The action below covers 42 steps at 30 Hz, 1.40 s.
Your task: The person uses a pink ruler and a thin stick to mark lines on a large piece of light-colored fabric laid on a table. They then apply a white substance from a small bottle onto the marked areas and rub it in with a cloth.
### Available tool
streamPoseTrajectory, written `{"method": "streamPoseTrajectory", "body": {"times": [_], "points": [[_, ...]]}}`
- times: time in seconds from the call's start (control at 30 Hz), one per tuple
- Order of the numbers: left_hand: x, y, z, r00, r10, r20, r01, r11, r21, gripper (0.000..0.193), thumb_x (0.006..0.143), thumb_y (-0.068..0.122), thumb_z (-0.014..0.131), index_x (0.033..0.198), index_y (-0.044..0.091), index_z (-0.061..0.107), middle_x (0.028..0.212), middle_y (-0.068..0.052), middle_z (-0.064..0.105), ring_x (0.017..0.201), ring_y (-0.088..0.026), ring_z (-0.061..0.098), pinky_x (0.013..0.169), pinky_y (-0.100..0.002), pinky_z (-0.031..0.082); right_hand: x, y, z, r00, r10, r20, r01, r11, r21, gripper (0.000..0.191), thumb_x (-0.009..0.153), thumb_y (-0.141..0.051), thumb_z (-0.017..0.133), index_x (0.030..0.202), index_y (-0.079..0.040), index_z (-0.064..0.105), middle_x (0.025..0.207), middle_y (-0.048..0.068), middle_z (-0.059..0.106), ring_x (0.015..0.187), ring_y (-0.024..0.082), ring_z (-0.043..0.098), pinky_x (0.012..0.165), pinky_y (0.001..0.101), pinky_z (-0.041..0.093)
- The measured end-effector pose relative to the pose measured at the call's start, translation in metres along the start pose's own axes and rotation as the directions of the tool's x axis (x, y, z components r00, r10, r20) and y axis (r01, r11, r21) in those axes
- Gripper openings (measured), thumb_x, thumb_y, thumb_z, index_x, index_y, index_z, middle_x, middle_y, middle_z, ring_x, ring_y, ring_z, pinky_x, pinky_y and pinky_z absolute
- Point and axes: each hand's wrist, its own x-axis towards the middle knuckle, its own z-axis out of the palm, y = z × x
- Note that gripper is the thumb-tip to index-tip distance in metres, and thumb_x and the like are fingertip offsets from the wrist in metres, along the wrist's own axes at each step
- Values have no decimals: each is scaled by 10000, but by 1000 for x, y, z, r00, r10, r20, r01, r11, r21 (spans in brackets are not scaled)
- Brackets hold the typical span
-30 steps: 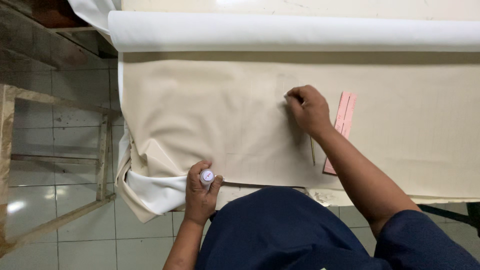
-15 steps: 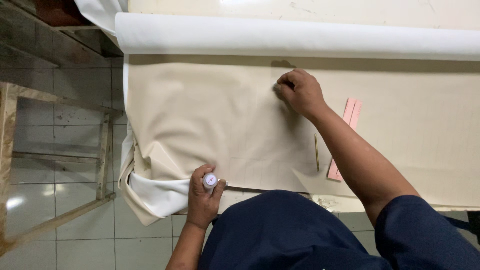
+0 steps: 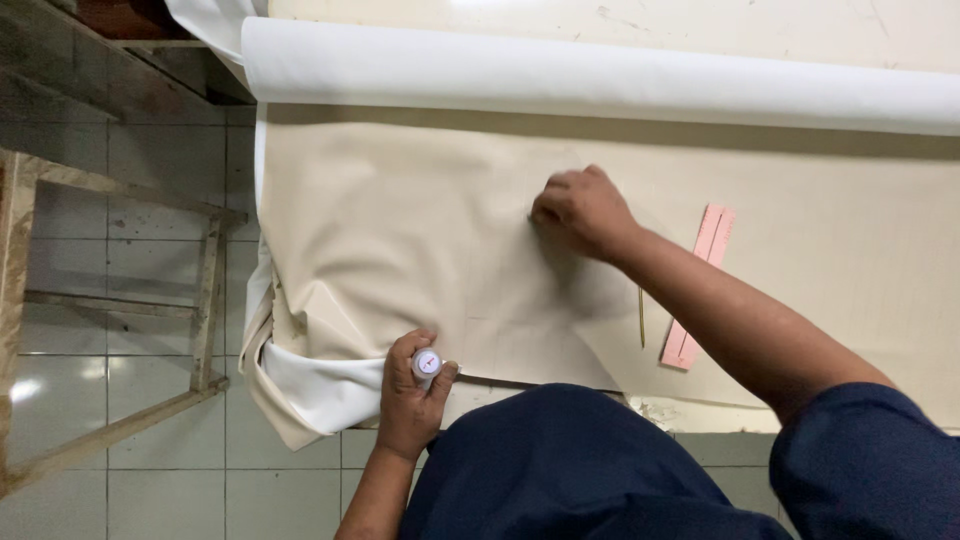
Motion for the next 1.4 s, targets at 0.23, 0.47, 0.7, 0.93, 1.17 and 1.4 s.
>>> {"method": "streamPoseTrajectory", "body": {"times": [0.23, 0.47, 0.7, 0.93, 1.17, 1.4], "points": [[0, 1, 1, 1000, -12, 3, 12, 999, -30, 488, 886, 129, 754, 1267, 117, 448, 1277, -144, 604, 1122, -311, 624, 946, -411, 543, 20, 24, -7, 993, 16, -116, -19, 999, -26, 58, 879, -217, 748, 872, -160, 757, 893, 8, 692, 883, 229, 636, 779, 404, 421], [0, 1, 1, 1000, -2, -12, 2, 1000, -18, 495, 890, 133, 754, 1277, 122, 446, 1281, -142, 606, 1142, -311, 622, 973, -411, 528, 0, 1, 4, 982, -183, 58, 179, 982, 55, 57, 813, -189, 751, 778, -149, 728, 806, 13, 665, 829, 223, 647, 779, 389, 449], [-1, -1, 0, 1000, 21, 1, -21, 1000, 8, 502, 891, 127, 750, 1293, 116, 448, 1288, -154, 602, 1163, -327, 606, 992, -417, 515, 20, 52, -23, 872, 411, -268, -324, 892, 314, 102, 960, -194, 746, 1000, -100, 754, 1044, 46, 688, 875, 247, 674, 791, 384, 544], [-1, 1, 1, 1000, -16, -4, 16, 1000, -12, 501, 888, 130, 754, 1286, 111, 449, 1290, -153, 605, 1142, -319, 621, 975, -409, 520, 7, 48, -27, 971, 133, -200, -101, 981, 163, 90, 880, -165, 795, 920, -88, 771, 971, 76, 669, 924, 294, 645, 786, 406, 532], [1, 0, -1, 999, 32, -10, -31, 999, 12, 502, 896, 119, 757, 1290, 102, 447, 1288, -159, 604, 1149, -324, 614, 984, -412, 515, -5, 28, -5, 984, -123, -133, 133, 989, 68, 49, 845, -119, 798, 854, -93, 757, 884, 54, 688, 870, 285, 631, 752, 427, 511], [-1, 2, 0, 998, 52, -26, -52, 999, -6, 499, 897, 100, 752, 1293, 104, 450, 1286, -152, 609, 1145, -323, 621, 994, -411, 517, -15, 3, -7, 992, 0, -129, 14, 995, 103, 91, 883, -189, 760, 846, -107, 747, 889, 80, 672, 838, 289, 620, 754, 417, 499]]}}
